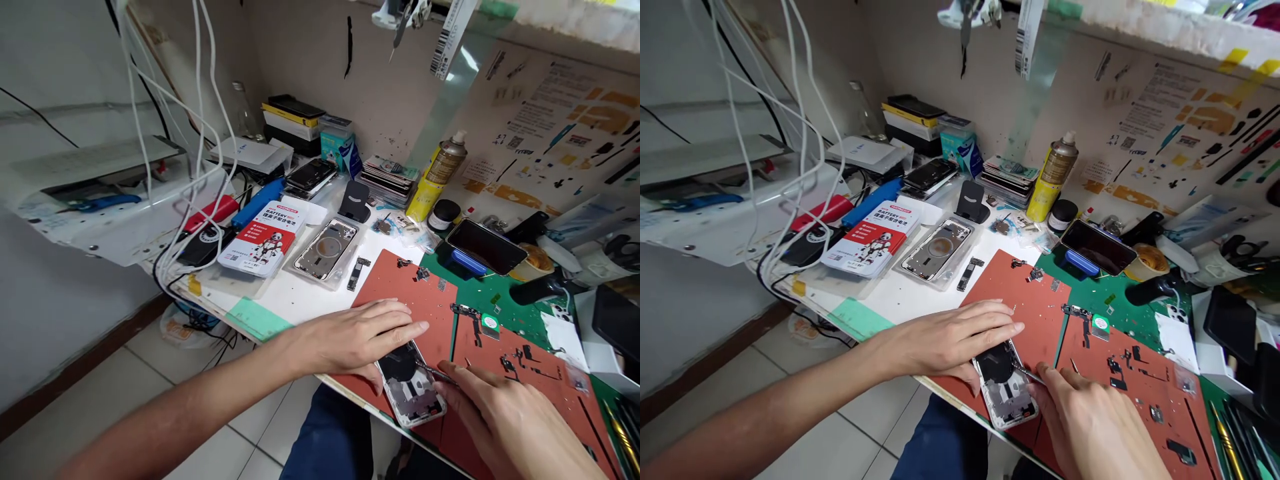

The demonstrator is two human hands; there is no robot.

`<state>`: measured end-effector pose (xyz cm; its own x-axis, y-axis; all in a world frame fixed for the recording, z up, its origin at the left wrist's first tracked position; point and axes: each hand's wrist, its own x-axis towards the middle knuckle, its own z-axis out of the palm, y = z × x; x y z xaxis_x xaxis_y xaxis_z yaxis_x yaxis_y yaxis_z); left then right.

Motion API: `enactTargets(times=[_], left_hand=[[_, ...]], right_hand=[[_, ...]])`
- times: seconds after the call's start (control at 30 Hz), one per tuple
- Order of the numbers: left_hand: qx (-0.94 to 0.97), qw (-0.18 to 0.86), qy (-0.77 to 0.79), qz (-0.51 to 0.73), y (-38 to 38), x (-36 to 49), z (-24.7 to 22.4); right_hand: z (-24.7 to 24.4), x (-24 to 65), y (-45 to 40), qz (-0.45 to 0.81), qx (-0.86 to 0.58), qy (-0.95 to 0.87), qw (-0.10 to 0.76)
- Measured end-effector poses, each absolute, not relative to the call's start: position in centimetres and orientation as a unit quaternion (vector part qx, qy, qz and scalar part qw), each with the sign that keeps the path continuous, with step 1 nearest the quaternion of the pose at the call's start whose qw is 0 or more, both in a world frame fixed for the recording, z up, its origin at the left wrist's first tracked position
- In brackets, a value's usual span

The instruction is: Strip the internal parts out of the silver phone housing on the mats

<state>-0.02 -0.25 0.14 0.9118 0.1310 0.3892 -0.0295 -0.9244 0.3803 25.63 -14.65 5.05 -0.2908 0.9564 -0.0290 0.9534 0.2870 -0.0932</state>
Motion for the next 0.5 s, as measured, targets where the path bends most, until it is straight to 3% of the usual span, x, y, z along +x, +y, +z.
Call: enactTargets(times=[0.13,0.33,0.43,0.5], left_hand=[[0.962,0.178,0.003,0.206,-0.4,0.7,0.7],[0.957,0.193,-0.026,0.214,0.0,1.2,1.8],[0.916,0.288,0.042,0.275,-1.0,0.2,1.2],[0.82,0.423,0.164,0.349,-3.3,-0.1,0.1]], right_hand=[[5.7,25.3,-13.9,0.139,-0.618,-0.773,-0.03],[6.0,25.5,-14.0,0.27,-0.625,-0.731,0.042],[5.7,26.0,-15.6,0.31,-0.637,-0.702,0.07],[5.5,26.1,-17.1,0.308,-0.652,-0.684,0.113]])
